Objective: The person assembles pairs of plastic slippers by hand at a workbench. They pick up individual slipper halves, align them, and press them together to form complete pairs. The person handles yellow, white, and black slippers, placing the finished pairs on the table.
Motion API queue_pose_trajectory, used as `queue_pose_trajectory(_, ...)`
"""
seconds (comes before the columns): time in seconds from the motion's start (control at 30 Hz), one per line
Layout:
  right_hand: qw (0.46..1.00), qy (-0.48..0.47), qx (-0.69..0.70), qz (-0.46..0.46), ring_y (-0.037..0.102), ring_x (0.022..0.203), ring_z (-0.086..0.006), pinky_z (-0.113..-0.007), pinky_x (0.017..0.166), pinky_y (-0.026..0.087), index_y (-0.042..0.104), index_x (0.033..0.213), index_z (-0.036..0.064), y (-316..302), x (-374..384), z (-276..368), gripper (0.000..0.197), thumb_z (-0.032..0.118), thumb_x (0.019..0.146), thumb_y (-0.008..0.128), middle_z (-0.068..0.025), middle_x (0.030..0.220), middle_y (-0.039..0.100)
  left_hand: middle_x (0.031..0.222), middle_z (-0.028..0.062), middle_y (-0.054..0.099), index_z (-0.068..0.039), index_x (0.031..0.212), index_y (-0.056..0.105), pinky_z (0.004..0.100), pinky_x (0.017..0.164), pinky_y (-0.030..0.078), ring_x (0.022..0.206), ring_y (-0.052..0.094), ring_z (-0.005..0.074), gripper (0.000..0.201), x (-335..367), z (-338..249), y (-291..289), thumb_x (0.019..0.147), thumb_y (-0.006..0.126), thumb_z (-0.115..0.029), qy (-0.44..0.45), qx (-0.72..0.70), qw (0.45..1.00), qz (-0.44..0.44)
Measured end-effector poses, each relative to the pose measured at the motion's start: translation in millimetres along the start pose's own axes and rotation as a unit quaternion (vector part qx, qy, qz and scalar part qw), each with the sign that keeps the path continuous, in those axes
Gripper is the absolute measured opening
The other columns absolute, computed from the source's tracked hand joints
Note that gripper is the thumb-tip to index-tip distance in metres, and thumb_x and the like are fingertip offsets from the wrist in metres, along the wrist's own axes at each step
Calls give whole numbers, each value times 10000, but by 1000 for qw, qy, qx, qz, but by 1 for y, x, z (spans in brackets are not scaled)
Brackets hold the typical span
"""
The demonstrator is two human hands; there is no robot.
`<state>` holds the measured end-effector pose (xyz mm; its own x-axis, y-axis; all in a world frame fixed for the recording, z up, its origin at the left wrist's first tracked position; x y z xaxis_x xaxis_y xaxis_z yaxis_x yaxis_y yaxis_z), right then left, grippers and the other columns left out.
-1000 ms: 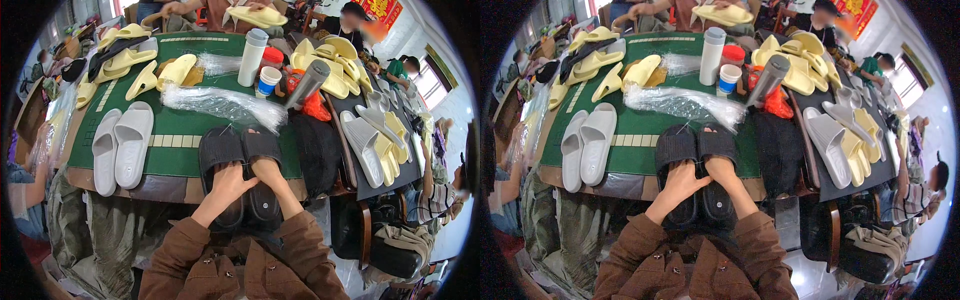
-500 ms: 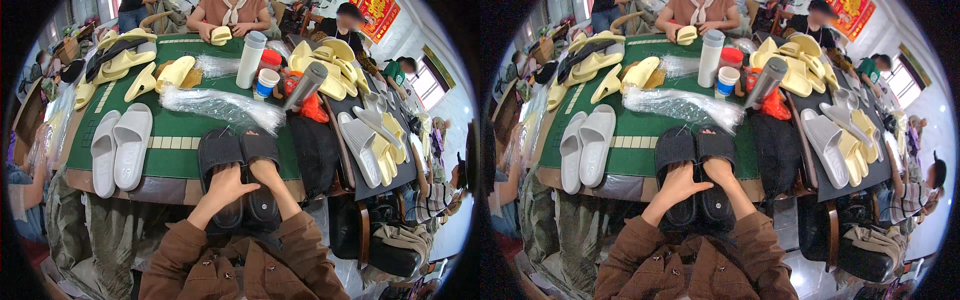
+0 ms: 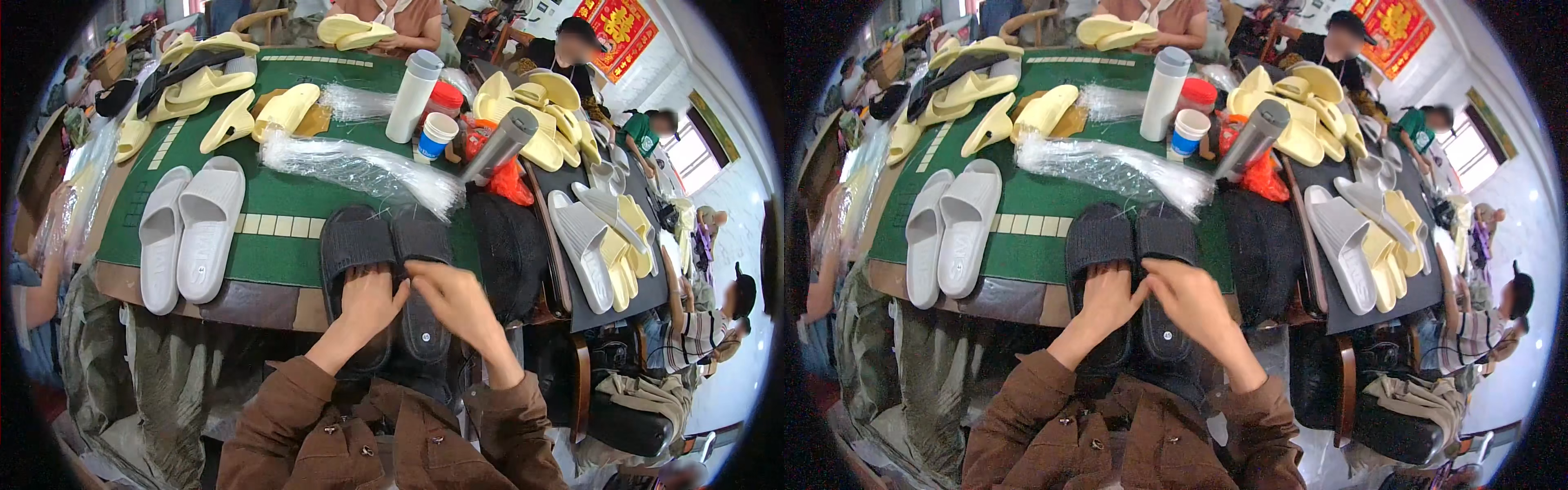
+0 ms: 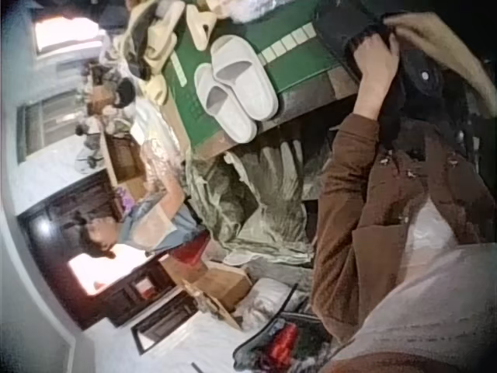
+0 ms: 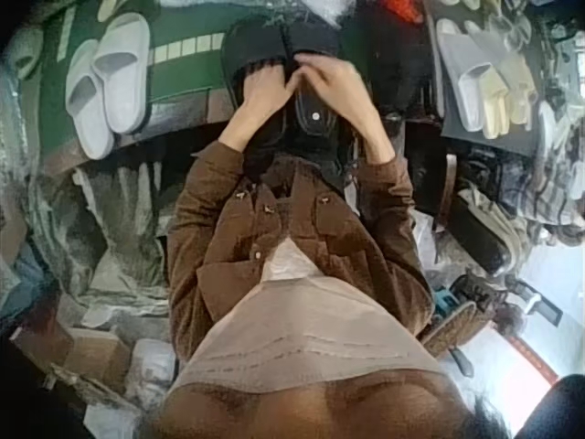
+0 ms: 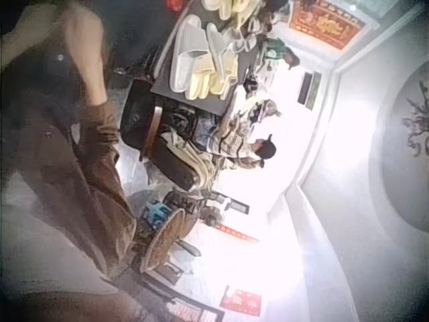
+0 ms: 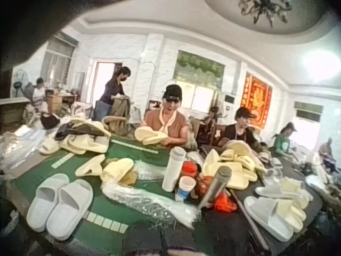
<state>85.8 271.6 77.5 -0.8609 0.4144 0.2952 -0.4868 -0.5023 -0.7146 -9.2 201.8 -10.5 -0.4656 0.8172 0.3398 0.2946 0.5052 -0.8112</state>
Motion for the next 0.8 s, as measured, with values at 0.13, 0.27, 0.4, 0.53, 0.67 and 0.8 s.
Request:
queue_pose_trajectory(0.13,994,70,36,-76,697,726,-201,-304,649,527,668,1038,-27,-24,44,-30,197,67,905,557,-156,846,696,931,230,635,59,918,637,478,835,468,890,624,378,451,0,-2,-3,868,601,-387,-6,24,1000,-8)
queue_pose_trajectory(0.27,984,128,-99,-80,697,769,-255,-353,714,530,674,994,-1,-15,86,-101,222,181,872,641,-162,870,708,944,220,638,69,939,641,469,860,458,909,619,378,486,2,-8,-6,890,567,-409,16,38,999,-15)
queue_pose_trajectory(0.4,968,175,-181,-18,683,810,-336,-425,723,523,653,928,27,10,107,-119,298,276,786,735,-177,843,698,973,222,631,77,956,638,475,873,451,931,611,381,510,1,-5,-3,899,552,-422,0,28,1000,1)
queue_pose_trajectory(0.53,979,137,-151,-10,688,780,-313,-411,700,527,650,919,17,29,119,-119,271,211,757,749,-164,820,696,992,230,622,76,943,635,481,876,449,940,606,384,487,1,-3,-3,894,569,-404,-8,22,1000,0)
queue_pose_trajectory(0.67,985,158,62,5,698,791,-262,-380,704,543,666,997,-15,37,125,-120,222,105,810,658,-155,832,692,976,223,623,76,944,634,477,867,457,934,609,381,472,1,-4,-6,885,591,-391,-11,22,1000,2)
queue_pose_trajectory(0.8,952,160,260,12,687,753,-153,-290,667,542,650,1069,-70,45,128,-120,250,34,856,573,-111,842,688,949,213,625,75,941,635,470,837,470,918,615,377,473,1,-6,-6,879,599,-394,3,19,1000,-17)
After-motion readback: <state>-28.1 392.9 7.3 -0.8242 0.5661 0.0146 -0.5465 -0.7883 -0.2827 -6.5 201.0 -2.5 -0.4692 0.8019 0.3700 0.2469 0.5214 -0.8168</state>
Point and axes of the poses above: each hand's wrist, its own x-axis towards the middle knuckle, its own y-axis out of the palm, z = x × y, the point moved 7 cm from there along x, towards the middle knuckle
